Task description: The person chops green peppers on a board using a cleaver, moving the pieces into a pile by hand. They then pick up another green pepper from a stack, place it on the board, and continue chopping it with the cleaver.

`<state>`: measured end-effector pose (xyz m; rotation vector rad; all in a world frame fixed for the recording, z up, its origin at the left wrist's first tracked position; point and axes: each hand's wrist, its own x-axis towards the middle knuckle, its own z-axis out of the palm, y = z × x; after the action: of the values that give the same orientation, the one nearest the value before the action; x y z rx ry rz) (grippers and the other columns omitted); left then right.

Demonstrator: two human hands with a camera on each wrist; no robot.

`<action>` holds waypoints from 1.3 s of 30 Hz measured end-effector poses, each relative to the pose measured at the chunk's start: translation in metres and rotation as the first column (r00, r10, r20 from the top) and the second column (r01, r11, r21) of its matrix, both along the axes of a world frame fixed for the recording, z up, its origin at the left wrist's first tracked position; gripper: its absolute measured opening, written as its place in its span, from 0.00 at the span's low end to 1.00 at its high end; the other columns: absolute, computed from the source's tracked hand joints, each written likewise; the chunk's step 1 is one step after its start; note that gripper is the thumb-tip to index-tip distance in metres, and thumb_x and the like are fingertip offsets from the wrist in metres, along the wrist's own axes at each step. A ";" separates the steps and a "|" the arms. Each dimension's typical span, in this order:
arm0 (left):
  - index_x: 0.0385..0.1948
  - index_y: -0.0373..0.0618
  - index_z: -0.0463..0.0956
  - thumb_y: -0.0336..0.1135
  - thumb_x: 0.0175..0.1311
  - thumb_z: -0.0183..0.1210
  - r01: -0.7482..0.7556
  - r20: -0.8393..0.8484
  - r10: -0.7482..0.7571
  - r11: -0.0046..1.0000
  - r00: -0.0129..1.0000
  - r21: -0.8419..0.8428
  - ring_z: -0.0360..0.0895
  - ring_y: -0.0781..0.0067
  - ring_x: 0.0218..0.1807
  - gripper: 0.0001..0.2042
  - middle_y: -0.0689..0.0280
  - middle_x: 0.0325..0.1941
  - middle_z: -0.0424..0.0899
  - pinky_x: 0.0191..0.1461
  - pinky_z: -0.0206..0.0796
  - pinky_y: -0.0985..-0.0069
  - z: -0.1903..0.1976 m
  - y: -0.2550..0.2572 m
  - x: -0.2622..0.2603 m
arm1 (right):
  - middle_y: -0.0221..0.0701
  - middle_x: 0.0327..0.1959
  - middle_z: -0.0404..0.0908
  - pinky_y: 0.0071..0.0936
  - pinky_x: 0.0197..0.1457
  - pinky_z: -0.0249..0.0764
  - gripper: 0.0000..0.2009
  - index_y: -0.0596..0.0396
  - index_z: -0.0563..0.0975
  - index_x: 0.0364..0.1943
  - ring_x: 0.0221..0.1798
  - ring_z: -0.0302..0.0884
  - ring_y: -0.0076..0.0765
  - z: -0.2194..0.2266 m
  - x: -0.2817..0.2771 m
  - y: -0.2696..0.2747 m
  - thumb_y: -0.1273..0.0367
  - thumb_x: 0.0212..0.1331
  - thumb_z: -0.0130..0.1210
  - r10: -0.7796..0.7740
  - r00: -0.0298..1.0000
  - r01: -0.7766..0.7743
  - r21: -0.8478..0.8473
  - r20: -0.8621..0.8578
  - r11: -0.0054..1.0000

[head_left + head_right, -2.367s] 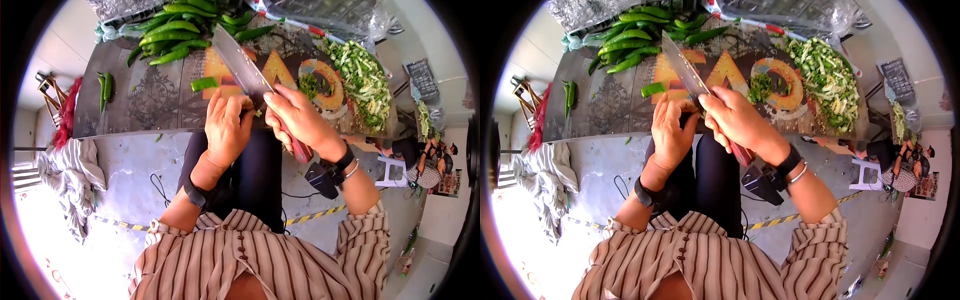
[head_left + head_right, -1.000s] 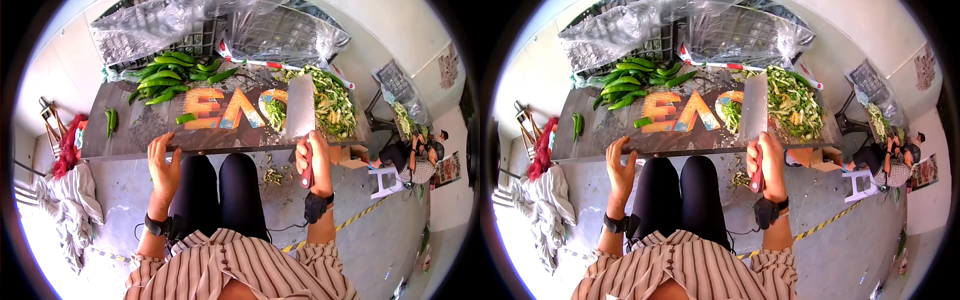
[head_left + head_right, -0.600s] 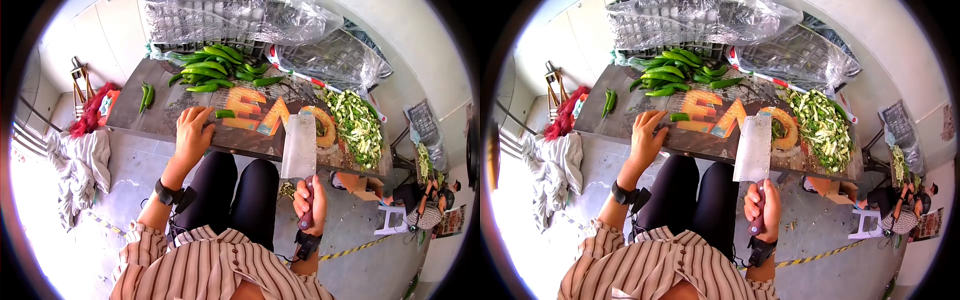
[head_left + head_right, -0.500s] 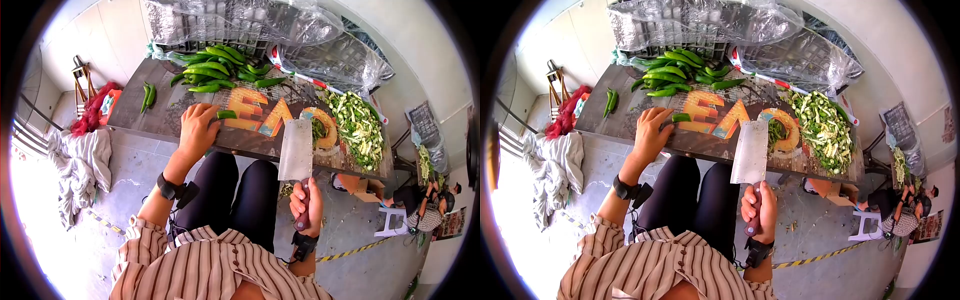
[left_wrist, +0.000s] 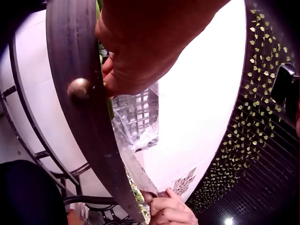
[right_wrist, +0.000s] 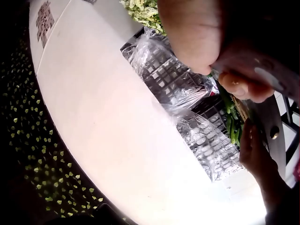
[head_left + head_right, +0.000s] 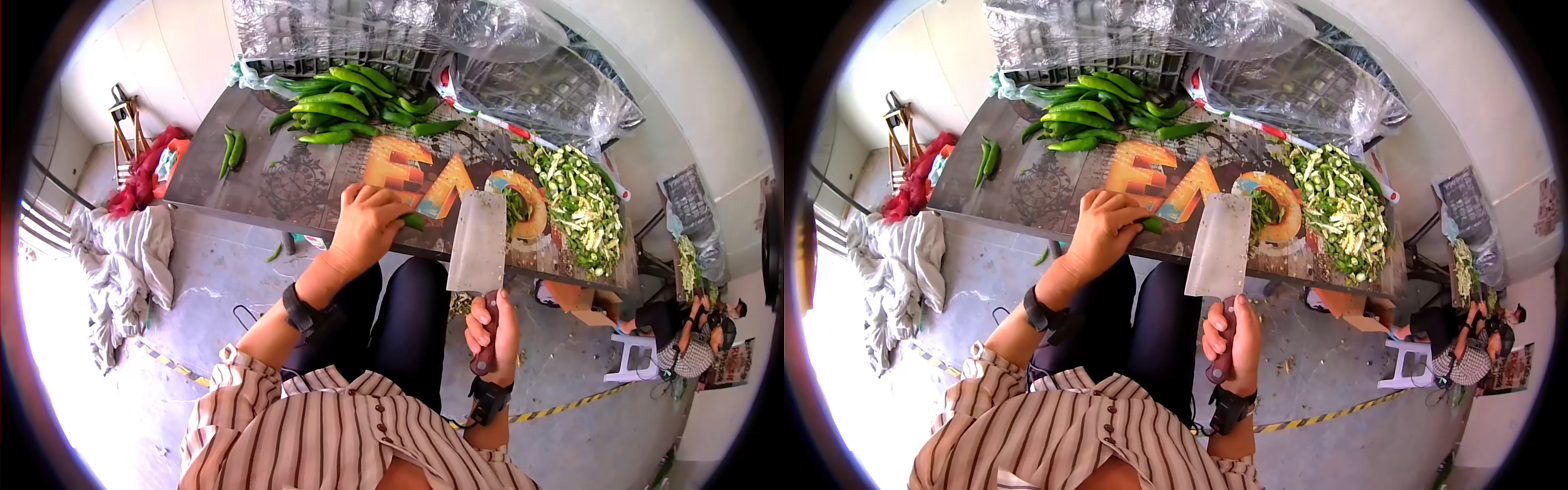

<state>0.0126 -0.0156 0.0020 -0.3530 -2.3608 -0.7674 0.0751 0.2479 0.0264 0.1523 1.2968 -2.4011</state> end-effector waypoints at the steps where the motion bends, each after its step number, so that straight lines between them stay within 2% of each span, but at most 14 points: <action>1: 0.39 0.51 0.83 0.29 0.50 0.65 0.012 -0.007 -0.011 1.000 1.000 0.008 0.74 0.65 0.48 0.12 0.71 0.40 0.81 0.61 0.58 0.65 -0.002 0.005 0.001 | 0.22 0.22 0.64 0.18 0.13 0.60 0.19 0.49 0.63 0.27 0.13 0.55 0.16 0.001 0.000 0.000 0.54 0.75 0.39 0.001 1.000 -0.001 0.028 -0.006 1.000; 4: 0.40 0.50 0.83 0.31 0.51 0.65 0.015 -0.024 -0.013 0.998 1.000 0.056 0.74 0.66 0.48 0.12 0.71 0.40 0.81 0.60 0.58 0.65 0.001 0.014 0.004 | 0.22 0.21 0.63 0.18 0.13 0.59 0.19 0.49 0.63 0.26 0.12 0.55 0.16 0.005 -0.002 -0.001 0.53 0.74 0.39 -0.022 1.000 0.022 0.092 -0.004 0.996; 6: 0.40 0.50 0.83 0.32 0.51 0.66 0.005 -0.017 -0.004 0.998 1.000 0.064 0.74 0.66 0.48 0.12 0.71 0.40 0.80 0.59 0.58 0.65 0.001 0.015 0.004 | 0.26 0.21 0.65 0.20 0.13 0.63 0.19 0.53 0.63 0.27 0.12 0.59 0.18 0.007 -0.006 0.002 0.56 0.74 0.41 0.049 0.997 -0.042 0.111 -0.064 0.993; 11: 0.38 0.51 0.84 0.34 0.51 0.67 -0.025 -0.007 0.026 0.997 1.000 0.075 0.74 0.68 0.47 0.11 0.72 0.39 0.80 0.57 0.59 0.65 -0.004 0.012 0.004 | 0.28 0.22 0.66 0.21 0.12 0.65 0.14 0.58 0.66 0.40 0.12 0.63 0.20 0.031 -0.020 -0.008 0.60 0.74 0.41 0.120 0.973 -0.059 0.292 -0.196 0.955; 14: 0.36 0.51 0.84 0.33 0.51 0.67 -0.044 -0.018 0.045 0.995 0.999 0.087 0.74 0.69 0.45 0.09 0.73 0.37 0.80 0.56 0.59 0.66 -0.010 0.012 0.002 | 0.28 0.22 0.67 0.20 0.13 0.65 0.14 0.57 0.67 0.39 0.13 0.64 0.20 0.044 -0.031 -0.018 0.59 0.74 0.43 0.231 0.956 -0.144 0.391 -0.183 0.909; 18: 0.33 0.52 0.84 0.33 0.51 0.67 -0.044 -0.057 0.049 0.996 0.997 0.080 0.74 0.69 0.42 0.07 0.74 0.35 0.80 0.56 0.59 0.68 -0.010 0.012 0.001 | 0.27 0.22 0.68 0.19 0.14 0.66 0.16 0.58 0.68 0.52 0.13 0.65 0.19 0.045 -0.044 -0.028 0.59 0.74 0.44 0.374 0.912 -0.269 0.444 -0.167 0.855; 19: 0.32 0.52 0.84 0.33 0.50 0.67 -0.041 -0.057 0.046 0.996 0.997 0.073 0.74 0.69 0.41 0.07 0.74 0.35 0.80 0.56 0.59 0.68 -0.010 0.012 0.002 | 0.27 0.22 0.68 0.19 0.14 0.66 0.16 0.58 0.68 0.52 0.13 0.65 0.19 0.045 -0.047 -0.030 0.59 0.74 0.44 0.384 0.910 -0.279 0.454 -0.158 0.846; 22: 0.31 0.53 0.85 0.33 0.49 0.68 -0.029 -0.075 0.037 0.994 0.996 0.106 0.74 0.70 0.40 0.07 0.75 0.35 0.80 0.56 0.59 0.68 -0.011 0.012 0.001 | 0.27 0.22 0.67 0.17 0.14 0.63 0.20 0.59 0.66 0.61 0.13 0.64 0.18 0.047 -0.052 -0.038 0.60 0.75 0.43 0.437 0.886 -0.309 0.510 -0.152 0.803; 27: 0.31 0.54 0.84 0.32 0.48 0.69 -0.027 -0.063 0.036 0.990 0.997 0.138 0.74 0.71 0.40 0.08 0.75 0.35 0.80 0.57 0.59 0.68 -0.009 0.011 0.001 | 0.26 0.22 0.67 0.16 0.14 0.63 0.19 0.59 0.66 0.61 0.13 0.63 0.17 0.052 -0.057 -0.045 0.60 0.75 0.43 0.470 0.872 -0.321 0.563 -0.139 0.762; 36: 0.29 0.53 0.83 0.31 0.46 0.70 -0.038 -0.035 0.044 0.987 0.998 0.159 0.75 0.71 0.41 0.08 0.76 0.34 0.80 0.60 0.58 0.67 -0.011 0.013 0.001 | 0.26 0.22 0.68 0.17 0.14 0.64 0.19 0.58 0.66 0.60 0.13 0.64 0.17 0.053 -0.060 -0.049 0.59 0.75 0.43 0.457 0.883 -0.320 0.576 -0.108 0.752; 39: 0.29 0.53 0.83 0.31 0.46 0.70 -0.038 -0.018 0.041 0.987 0.999 0.157 0.76 0.71 0.41 0.08 0.76 0.33 0.80 0.62 0.58 0.66 -0.009 0.012 0.001 | 0.27 0.22 0.68 0.18 0.14 0.66 0.18 0.58 0.68 0.55 0.13 0.64 0.18 0.055 -0.064 -0.049 0.58 0.75 0.43 0.450 0.888 -0.331 0.554 -0.089 0.764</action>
<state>0.0137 -0.0035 -0.0075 -0.2456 -2.2639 -0.9188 0.0115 0.1989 0.0816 -0.2253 1.8587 -1.6935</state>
